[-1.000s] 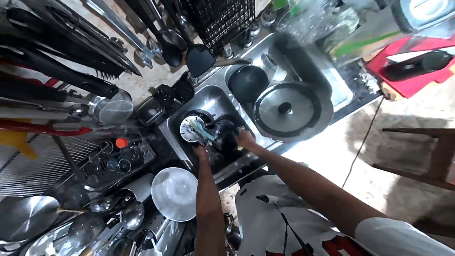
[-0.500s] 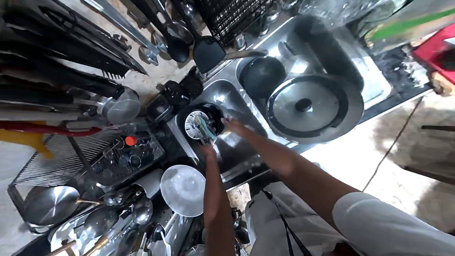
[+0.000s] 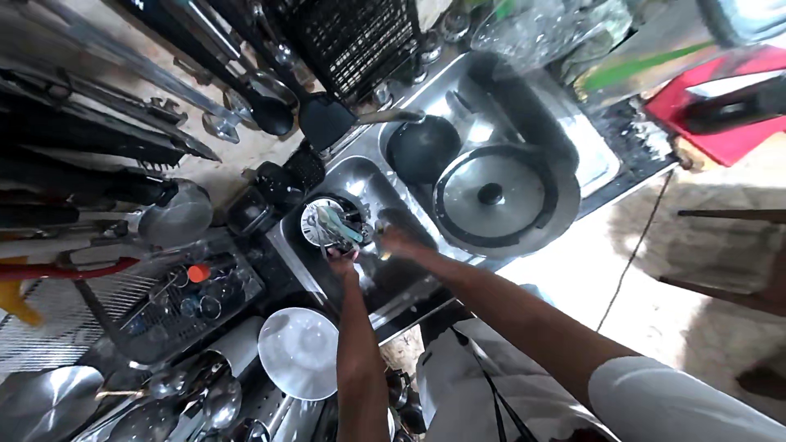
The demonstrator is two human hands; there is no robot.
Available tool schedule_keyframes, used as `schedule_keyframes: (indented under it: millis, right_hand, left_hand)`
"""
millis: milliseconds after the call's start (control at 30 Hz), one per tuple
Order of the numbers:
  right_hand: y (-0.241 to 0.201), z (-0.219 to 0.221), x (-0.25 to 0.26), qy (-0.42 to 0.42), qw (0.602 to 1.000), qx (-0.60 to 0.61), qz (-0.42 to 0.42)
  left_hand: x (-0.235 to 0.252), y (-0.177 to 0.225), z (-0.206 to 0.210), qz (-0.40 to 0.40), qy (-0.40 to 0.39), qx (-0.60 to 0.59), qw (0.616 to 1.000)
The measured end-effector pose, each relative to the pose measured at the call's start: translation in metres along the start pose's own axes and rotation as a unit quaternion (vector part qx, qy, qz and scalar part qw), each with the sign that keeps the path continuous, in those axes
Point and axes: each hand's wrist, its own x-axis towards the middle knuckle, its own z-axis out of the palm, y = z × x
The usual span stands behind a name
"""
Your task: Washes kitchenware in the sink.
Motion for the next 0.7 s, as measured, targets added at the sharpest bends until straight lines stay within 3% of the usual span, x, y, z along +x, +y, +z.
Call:
schedule_keyframes:
  millis: [133,200,300,433,533,633,700]
  right_hand:
    - [0.017,-0.032,-0.049,-0.011,1.0,0.01,-0.017]
    - [0.027,-0.048,-0.067,0.001,1.0,0.012,-0.015]
    - [0.042,-0.075,-0.093,-0.003,0.998,0.035,-0.049]
    - [0.061,-0.107,-0.114,0.016,0.993,0.097,-0.058]
    - [0.074,-0.128,-0.123,0.028,0.984,0.164,-0.063]
    - [0.086,-0.149,-0.132,0.036,0.979,0.19,-0.061]
    - [0.093,-0.161,-0.137,0.051,0.974,0.211,-0.063]
  left_hand:
    - [-0.033,-0.01,-0.007,-0.055,0.042,0.075,0.995]
    - [-0.069,-0.009,-0.003,-0.044,0.081,0.135,0.986]
    - [-0.13,0.007,0.024,0.099,0.092,0.182,0.974]
    - [-0.181,0.074,0.09,0.308,-0.053,0.263,0.913]
    - [-0.17,0.111,0.153,0.389,-0.133,0.339,0.846]
    - [-0.144,0.139,0.214,0.379,-0.163,0.455,0.789]
    - [-0.117,0.147,0.255,0.356,-0.135,0.528,0.759]
